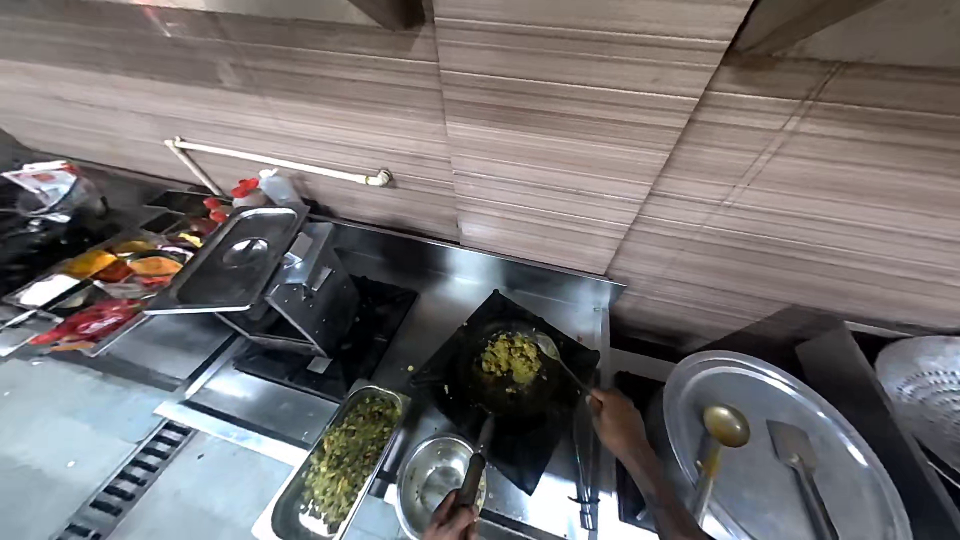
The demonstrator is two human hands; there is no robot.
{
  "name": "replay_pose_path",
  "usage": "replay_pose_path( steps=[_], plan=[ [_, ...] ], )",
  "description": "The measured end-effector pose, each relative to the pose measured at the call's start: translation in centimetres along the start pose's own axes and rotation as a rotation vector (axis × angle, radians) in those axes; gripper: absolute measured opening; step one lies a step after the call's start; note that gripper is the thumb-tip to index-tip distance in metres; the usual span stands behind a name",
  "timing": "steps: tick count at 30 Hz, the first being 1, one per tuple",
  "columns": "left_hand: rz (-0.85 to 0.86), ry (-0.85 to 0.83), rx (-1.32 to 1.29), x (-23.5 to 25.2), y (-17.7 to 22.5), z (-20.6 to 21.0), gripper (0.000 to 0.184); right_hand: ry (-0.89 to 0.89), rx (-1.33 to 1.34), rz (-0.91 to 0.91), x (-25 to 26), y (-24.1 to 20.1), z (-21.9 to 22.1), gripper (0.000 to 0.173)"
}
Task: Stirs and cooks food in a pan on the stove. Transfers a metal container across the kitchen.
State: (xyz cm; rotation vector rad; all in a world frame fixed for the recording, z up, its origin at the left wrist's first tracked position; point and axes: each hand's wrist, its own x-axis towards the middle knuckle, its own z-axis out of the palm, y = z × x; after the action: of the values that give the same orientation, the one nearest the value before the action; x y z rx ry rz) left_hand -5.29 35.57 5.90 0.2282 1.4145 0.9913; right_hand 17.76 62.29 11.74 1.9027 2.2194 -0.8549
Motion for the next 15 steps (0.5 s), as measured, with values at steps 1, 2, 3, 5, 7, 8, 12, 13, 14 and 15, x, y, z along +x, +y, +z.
replay_pose_path(
  steps=[1,2,3,5,7,8,12,13,14,15],
  plan=[
    [-0.001,-0.001,0.002,0.0,0.0,0.3,0.037,-0.013,0.073,-0.038,1.8,0.5,1.1,0.034],
    [-0.007,-0.003,0.007,0.0,0.2,0.6,0.038,-0.036,0.137,-0.091,3.5,0.5,2.2,0.032],
    [-0.019,-0.006,0.017,-0.1,0.3,0.6,0.037,-0.063,0.166,-0.148,4.5,-0.1,3.2,0.031],
    [-0.039,-0.01,0.03,-0.3,0.2,0.3,0.039,-0.082,0.076,-0.247,3.6,-2.0,3.7,0.03],
    [-0.031,-0.02,0.036,-0.2,0.2,0.0,0.039,-0.038,-0.124,-0.306,-0.2,-3.7,2.5,0.032],
    [-0.025,-0.022,0.035,-0.1,0.2,-0.1,0.039,-0.017,-0.21,-0.315,-2.5,-4.3,1.8,0.033],
    [-0.018,-0.013,0.029,0.2,0.0,0.0,0.038,-0.022,-0.335,-0.287,-5.9,-5.3,3.7,0.033],
    [-0.016,-0.01,0.031,0.2,-0.1,0.2,0.037,-0.045,-0.329,-0.254,-5.0,-5.4,4.5,0.033],
    [-0.016,-0.013,0.033,0.2,-0.2,0.3,0.037,-0.044,-0.32,-0.219,-3.9,-5.3,5.1,0.034],
    [-0.017,-0.016,0.035,0.3,-0.3,0.4,0.036,-0.048,-0.302,-0.176,-2.8,-5.1,4.8,0.034]
  ],
)
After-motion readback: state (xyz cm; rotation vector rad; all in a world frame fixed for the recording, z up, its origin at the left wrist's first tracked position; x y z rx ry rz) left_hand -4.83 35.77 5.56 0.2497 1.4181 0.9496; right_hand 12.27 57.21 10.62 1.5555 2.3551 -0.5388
